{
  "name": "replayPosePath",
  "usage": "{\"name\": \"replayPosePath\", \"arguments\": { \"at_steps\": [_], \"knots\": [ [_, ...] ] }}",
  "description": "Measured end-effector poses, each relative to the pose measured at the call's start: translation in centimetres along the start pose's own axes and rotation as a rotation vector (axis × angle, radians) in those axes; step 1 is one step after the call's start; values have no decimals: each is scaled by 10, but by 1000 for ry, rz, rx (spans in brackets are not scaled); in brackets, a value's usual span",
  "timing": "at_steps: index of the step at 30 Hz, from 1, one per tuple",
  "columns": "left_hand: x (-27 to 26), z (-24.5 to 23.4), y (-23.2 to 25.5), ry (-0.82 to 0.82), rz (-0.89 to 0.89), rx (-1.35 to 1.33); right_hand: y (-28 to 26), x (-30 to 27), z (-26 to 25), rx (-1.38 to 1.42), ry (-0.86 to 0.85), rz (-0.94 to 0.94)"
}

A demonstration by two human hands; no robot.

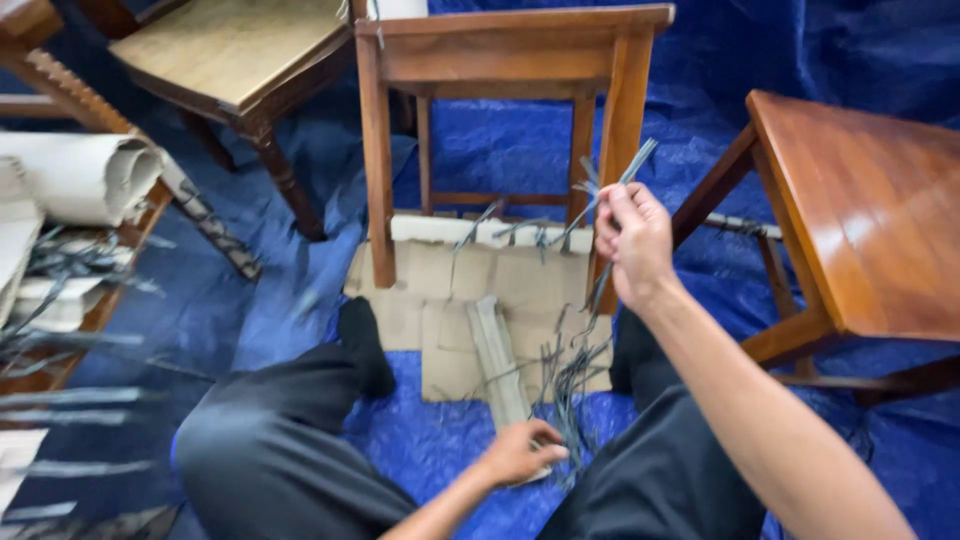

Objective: Wrapping wooden chair legs with protective cardboard and securing them with plastic ties.

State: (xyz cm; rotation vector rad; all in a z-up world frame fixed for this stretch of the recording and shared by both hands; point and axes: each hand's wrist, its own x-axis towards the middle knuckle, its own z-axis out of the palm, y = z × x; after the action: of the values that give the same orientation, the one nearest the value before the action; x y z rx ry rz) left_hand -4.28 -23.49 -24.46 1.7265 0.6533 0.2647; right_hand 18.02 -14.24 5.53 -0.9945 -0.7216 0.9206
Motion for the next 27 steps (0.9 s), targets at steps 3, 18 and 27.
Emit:
{"name": "replayPosePath", "arguments": {
  "at_steps": [3,18,27],
  "knots": [
    [-11,49,28,2,-88,-276,-7,-7,0,-8,30,15],
    [127,124,-25,344,-565,-367,-75,-57,48,-358,-128,92],
    [140,7,-127,301,-449,-362,-34,-19,43,-326,-120,93]
  ]
}}
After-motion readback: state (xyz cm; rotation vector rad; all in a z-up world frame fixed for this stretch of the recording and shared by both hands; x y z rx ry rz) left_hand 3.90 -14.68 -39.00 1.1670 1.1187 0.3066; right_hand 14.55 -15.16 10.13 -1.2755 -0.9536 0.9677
